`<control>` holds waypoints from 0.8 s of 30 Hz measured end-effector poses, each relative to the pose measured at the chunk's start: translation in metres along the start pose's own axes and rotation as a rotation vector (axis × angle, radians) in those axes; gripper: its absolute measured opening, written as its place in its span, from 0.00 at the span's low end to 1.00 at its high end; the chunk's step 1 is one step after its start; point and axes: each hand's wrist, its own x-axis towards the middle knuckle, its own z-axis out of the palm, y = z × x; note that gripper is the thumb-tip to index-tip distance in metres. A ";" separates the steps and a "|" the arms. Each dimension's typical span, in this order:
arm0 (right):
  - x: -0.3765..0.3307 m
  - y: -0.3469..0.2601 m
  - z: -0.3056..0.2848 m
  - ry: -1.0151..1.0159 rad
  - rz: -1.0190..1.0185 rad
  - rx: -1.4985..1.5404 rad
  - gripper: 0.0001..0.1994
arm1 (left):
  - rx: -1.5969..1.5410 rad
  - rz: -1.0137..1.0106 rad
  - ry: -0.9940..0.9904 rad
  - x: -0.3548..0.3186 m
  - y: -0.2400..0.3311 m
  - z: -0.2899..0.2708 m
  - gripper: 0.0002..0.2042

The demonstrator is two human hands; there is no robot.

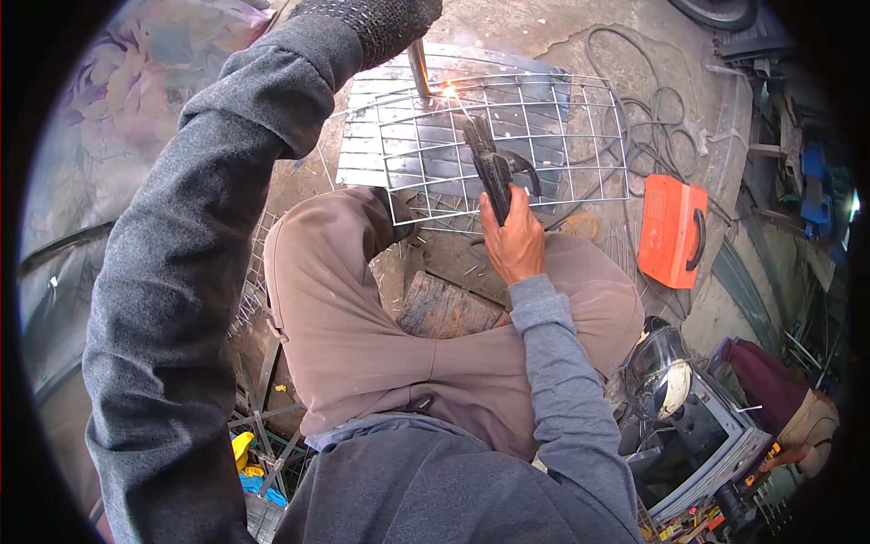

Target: The recorder is using an arc welder and a hammer to fabricate or repair a metal grid structure.

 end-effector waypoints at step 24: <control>0.000 0.003 0.003 -0.008 -0.024 -0.046 0.17 | 0.032 0.017 0.031 -0.017 0.022 -0.027 0.20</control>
